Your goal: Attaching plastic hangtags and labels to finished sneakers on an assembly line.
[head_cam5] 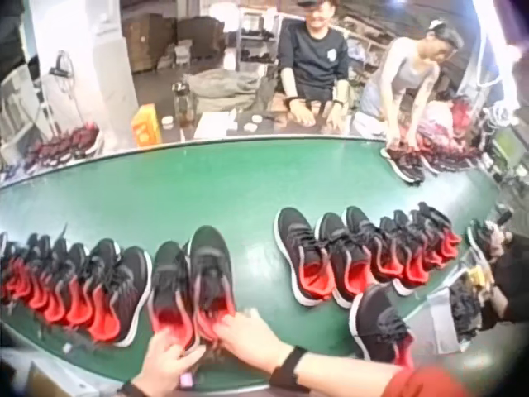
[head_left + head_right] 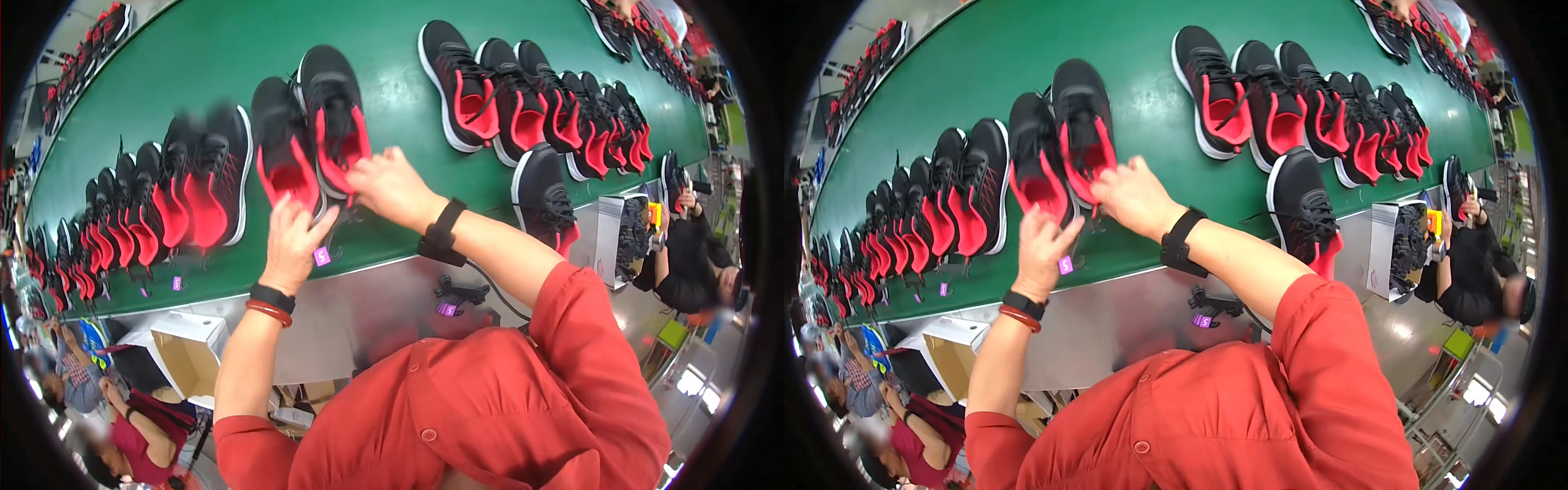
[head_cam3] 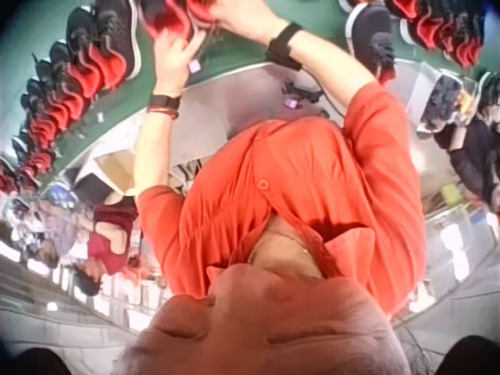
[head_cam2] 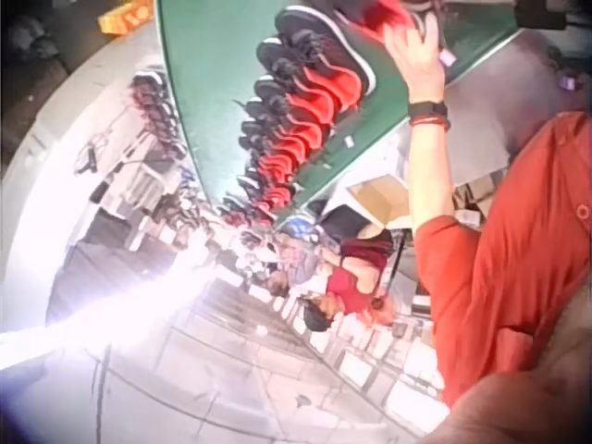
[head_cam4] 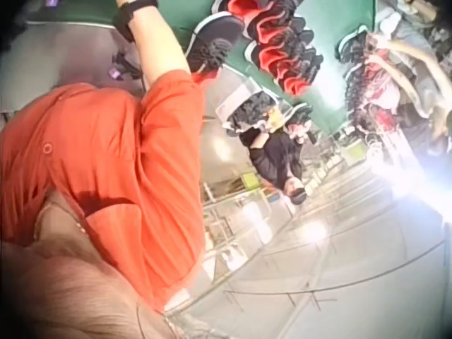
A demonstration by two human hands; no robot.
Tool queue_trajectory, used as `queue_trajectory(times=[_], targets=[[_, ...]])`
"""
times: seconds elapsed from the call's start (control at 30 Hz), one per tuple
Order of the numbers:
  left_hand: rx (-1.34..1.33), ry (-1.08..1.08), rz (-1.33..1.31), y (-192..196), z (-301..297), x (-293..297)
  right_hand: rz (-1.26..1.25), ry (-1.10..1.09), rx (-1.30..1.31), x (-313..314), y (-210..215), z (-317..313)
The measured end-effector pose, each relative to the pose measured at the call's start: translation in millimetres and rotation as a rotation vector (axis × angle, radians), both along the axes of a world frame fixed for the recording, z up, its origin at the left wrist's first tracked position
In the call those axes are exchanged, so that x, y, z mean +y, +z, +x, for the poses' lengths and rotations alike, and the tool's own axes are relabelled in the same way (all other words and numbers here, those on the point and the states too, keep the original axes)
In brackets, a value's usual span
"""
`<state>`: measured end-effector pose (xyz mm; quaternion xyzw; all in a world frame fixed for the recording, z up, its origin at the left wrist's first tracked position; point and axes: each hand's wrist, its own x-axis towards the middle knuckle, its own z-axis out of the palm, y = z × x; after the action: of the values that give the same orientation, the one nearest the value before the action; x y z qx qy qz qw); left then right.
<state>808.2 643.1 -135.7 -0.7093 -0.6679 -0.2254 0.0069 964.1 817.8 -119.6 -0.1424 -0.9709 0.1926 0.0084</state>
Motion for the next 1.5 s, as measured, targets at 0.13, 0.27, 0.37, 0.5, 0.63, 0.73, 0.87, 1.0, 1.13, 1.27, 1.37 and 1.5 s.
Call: queue_trajectory(times=[0.13,0.27,0.37,0.5,0.63,0.73,0.87,1.0,1.13,1.27,1.37,1.5], targets=[[0.027,0.032,-0.191,17,8,-6,-0.048,-0.028,0.299,-3,47,47],[-0.086,0.03,-0.347,44,6,-22,0.143,-0.355,0.261,-1,105,156],[-0.236,0.053,-0.358,40,6,-26,0.153,-0.639,0.119,1,115,260],[-0.196,0.298,-0.257,32,15,-12,0.184,-0.58,-0.149,-14,116,315],[0.059,0.348,-0.414,44,45,17,0.237,-0.562,-0.137,-31,90,322],[-0.028,0.301,-0.309,15,38,15,0.299,-0.498,-0.127,-33,42,340],[-0.021,0.262,-0.343,24,33,7,0.225,-0.432,0.008,-33,61,345],[0.02,0.279,-0.286,5,34,1,0.172,-0.36,0.217,-26,107,262],[0.023,0.259,-0.33,17,34,8,0.182,-0.267,0.35,4,112,145],[0.007,0.296,-0.15,32,39,7,0.17,-0.263,0.092,32,55,45],[-0.086,0.266,-0.142,51,47,13,0.149,-0.322,0.023,39,-9,18],[-0.225,0.178,-0.092,61,66,39,0.16,-0.213,0.507,26,51,67]])
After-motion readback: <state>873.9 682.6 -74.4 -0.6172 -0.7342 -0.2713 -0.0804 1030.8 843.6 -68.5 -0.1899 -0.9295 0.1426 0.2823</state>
